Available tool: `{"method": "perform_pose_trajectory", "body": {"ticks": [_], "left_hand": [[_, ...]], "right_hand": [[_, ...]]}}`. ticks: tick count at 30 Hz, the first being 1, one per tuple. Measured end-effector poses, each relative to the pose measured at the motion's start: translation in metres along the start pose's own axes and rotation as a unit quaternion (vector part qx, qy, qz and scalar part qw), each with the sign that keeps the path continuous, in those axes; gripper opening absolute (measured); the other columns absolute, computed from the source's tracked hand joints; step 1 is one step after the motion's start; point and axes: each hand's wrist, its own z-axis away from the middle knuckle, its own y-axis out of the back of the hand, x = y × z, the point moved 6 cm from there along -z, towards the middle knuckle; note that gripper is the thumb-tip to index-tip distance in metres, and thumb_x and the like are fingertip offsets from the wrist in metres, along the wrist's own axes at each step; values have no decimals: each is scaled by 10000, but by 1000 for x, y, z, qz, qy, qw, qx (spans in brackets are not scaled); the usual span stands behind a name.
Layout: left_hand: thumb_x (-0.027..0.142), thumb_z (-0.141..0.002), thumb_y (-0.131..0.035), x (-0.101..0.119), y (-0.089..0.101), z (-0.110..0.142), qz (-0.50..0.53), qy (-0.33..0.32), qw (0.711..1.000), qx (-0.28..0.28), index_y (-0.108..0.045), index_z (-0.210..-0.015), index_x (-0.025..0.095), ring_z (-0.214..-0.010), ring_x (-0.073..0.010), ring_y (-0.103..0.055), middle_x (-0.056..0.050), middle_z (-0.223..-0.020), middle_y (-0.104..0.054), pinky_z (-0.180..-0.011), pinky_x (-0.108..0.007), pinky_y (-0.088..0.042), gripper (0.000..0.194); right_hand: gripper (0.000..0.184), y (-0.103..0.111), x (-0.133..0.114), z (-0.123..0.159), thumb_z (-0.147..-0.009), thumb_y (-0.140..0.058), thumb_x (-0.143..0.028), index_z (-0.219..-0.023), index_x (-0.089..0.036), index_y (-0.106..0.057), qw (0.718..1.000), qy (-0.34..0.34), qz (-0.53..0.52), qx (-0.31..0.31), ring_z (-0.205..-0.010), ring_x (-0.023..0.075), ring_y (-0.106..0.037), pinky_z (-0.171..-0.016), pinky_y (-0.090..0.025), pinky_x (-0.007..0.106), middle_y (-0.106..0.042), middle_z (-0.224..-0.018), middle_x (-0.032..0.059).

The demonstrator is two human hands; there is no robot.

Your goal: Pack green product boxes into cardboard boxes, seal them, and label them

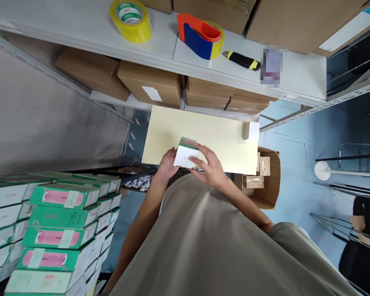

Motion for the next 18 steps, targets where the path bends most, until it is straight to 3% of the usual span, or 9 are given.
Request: {"method": "perform_pose_trajectory", "body": {"ticks": [3,6,8,10,12,14,18], "left_hand": [[145,-884,-713,-3,8,6,-16,3,998,54,-767,-963,197,-812,-185,-796,-51,-891,-841,-799,-276,-640,109],[102,-803,-794,-3,10,19,-63,-18,996,52,-773,-1126,173,-821,-165,-808,-41,-912,-847,-864,-270,-642,331],[154,-784,-895,2,7,29,-106,-46,993,30,-773,-1228,177,-812,-169,-805,-39,-945,-848,-870,-286,-645,462],[236,-769,-985,9,3,37,-143,-73,987,17,-790,-1200,179,-784,-173,-784,-28,-923,-825,-845,-295,-640,476],[267,-751,-1038,19,-2,44,-175,-106,979,24,-805,-1091,183,-769,-167,-748,-11,-877,-789,-803,-279,-608,420],[261,-741,-1065,32,-10,49,-206,-147,967,34,-803,-972,184,-783,-163,-708,-5,-838,-755,-767,-257,-557,357],[364,-731,-1093,58,-40,52,-264,-228,937,15,-767,-853,198,-796,-154,-631,6,-808,-696,-719,-244,-489,385]], "right_hand": [[475,8,10,-7,-1010,-828,-495,-1435,-367,-658,998,-48,-31,34,-1632,427,-533,-1250,-540,725,-548,-1764,136],[566,25,32,-22,-1014,-781,-635,-1468,-337,-620,978,-138,-89,128,-1646,431,-495,-1170,-602,662,-508,-1789,161],[571,35,55,-32,-1024,-732,-701,-1443,-334,-608,956,-201,-119,178,-1527,397,-600,-1074,-648,567,-541,-1763,151],[541,39,83,-38,-1025,-696,-745,-1353,-321,-620,934,-262,-139,201,-1292,328,-721,-978,-661,471,-670,-1614,129],[518,35,111,-40,-1029,-653,-784,-1216,-301,-627,914,-321,-157,194,-1070,261,-752,-870,-653,390,-774,-1340,87],[554,23,134,-38,-1035,-592,-839,-1084,-288,-609,896,-372,-177,165,-935,222,-735,-751,-627,329,-761,-1086,44],[699,-19,153,-25,-1041,-481,-942,-974,-257,-606,853,-461,-239,59,-741,190,-713,-613,-594,292,-698,-879,38]]}}
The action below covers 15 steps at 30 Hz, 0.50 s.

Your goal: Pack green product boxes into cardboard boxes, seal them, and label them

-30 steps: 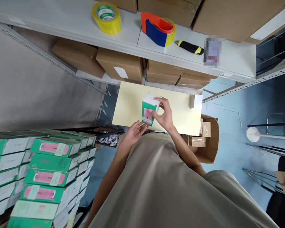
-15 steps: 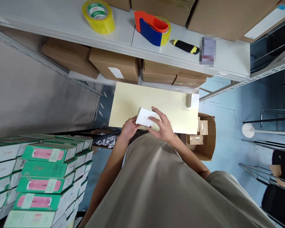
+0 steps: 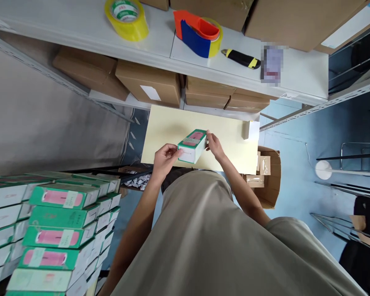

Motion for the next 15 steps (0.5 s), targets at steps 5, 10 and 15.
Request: {"method": "perform_pose_trajectory", "body": {"ticks": [5,10,15], "left_hand": [[533,-693,-1103,33,-17,-35,-23,-74,997,14,-779,-998,217,-759,-143,-547,31,-801,-645,-708,-283,-451,546],[469,-767,-1084,32,-24,-61,-39,-44,998,9,-781,-1048,184,-780,-144,-522,40,-775,-598,-759,-321,-427,502],[366,-820,-1047,27,-28,-51,-18,-42,999,-2,-815,-1062,163,-797,-149,-583,17,-811,-667,-769,-304,-465,392]], "right_hand": [[811,-48,35,26,-1065,-395,-953,-974,-199,-676,970,-150,-41,-185,-645,203,-758,-609,-624,302,-752,-867,88],[880,-67,49,50,-1007,-406,-1016,-1058,-187,-695,933,-244,-91,-249,-601,213,-720,-581,-627,308,-712,-752,57],[849,-59,46,43,-1049,-358,-971,-1092,-191,-689,934,-241,-134,-230,-672,213,-748,-639,-645,311,-753,-878,81]]}}
